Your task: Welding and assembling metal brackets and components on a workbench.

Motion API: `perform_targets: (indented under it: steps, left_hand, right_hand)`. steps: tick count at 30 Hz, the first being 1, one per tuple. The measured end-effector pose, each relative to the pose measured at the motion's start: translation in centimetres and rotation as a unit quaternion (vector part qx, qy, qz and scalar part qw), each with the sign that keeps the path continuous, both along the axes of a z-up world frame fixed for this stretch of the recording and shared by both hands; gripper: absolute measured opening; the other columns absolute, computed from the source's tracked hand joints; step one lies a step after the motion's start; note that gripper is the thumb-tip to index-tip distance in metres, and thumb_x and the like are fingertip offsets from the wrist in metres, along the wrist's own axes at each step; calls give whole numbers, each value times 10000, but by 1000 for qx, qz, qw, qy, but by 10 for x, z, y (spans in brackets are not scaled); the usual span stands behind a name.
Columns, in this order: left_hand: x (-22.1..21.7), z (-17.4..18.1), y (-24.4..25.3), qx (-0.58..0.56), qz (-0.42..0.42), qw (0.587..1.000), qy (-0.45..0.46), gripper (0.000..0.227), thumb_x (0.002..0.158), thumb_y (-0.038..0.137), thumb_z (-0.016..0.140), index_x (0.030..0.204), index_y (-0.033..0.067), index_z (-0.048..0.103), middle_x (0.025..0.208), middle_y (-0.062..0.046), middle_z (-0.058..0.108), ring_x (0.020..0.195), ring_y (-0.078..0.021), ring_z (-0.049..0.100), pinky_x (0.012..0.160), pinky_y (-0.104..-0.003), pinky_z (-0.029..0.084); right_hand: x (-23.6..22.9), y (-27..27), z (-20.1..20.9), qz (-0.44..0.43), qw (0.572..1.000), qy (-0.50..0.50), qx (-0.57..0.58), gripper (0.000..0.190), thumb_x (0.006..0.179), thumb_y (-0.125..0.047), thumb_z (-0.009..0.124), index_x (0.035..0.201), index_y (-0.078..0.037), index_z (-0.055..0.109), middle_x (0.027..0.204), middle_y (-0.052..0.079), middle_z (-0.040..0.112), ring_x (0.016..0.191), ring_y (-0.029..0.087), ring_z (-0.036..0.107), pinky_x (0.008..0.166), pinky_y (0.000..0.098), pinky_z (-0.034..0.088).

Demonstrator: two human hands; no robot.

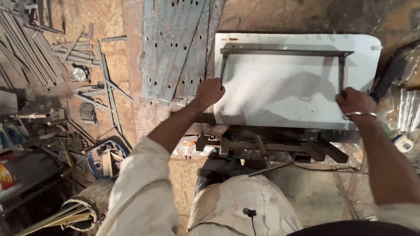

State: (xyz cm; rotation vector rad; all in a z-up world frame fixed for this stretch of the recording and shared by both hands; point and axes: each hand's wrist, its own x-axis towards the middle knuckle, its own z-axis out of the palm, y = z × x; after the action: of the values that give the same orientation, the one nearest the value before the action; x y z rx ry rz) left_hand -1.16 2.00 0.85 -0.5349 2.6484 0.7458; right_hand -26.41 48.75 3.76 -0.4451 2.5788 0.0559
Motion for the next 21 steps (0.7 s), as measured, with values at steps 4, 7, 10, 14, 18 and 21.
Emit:
perform_targets:
  steps: [4,7,10,14,18,21]
  left_hand:
    - [3,70,8,49,11,998,-42,332,912,339,611,865,24,707,842,-197,716,806,-396,705,748,-535,548]
    - [4,82,15,45,26,998,-22,357,931,360,605,858,25,704,831,-202,714,800,-399,705,746,-532,553]
    - [-8,81,14,2,52,998,25,377,972,388,580,896,36,693,835,-210,717,802,-406,710,755,-528,563]
    - [-17,81,14,-47,80,995,40,403,993,440,574,944,57,691,887,-223,724,860,-431,702,781,-550,556]
    - [-17,69,7,-47,99,994,19,431,981,480,590,945,65,705,957,-225,723,938,-452,677,809,-577,530]
    - [-21,72,3,-76,72,994,31,448,1001,492,564,965,69,706,956,-219,726,950,-452,682,833,-577,530]
  right_hand:
    - [-4,28,51,30,999,16,23,424,1042,-476,584,1029,-91,760,959,213,764,918,418,733,842,536,569]
    - [7,38,72,69,995,65,23,384,1042,-453,601,1017,-109,768,987,203,748,940,421,709,814,540,562]
    - [14,36,75,92,986,138,-32,359,1114,-413,596,1029,-89,725,1005,186,737,933,394,703,801,518,546]
    - [-2,31,60,106,935,214,-262,251,1096,-273,631,1194,-65,731,1066,203,702,1002,395,671,829,483,543]
    - [-36,55,-22,-63,927,40,-367,197,1103,-195,709,1068,-3,684,906,216,603,808,426,540,698,490,428]
    - [-19,28,63,93,905,140,-390,183,1027,-202,708,1107,-45,758,1026,163,722,924,358,692,775,450,543]
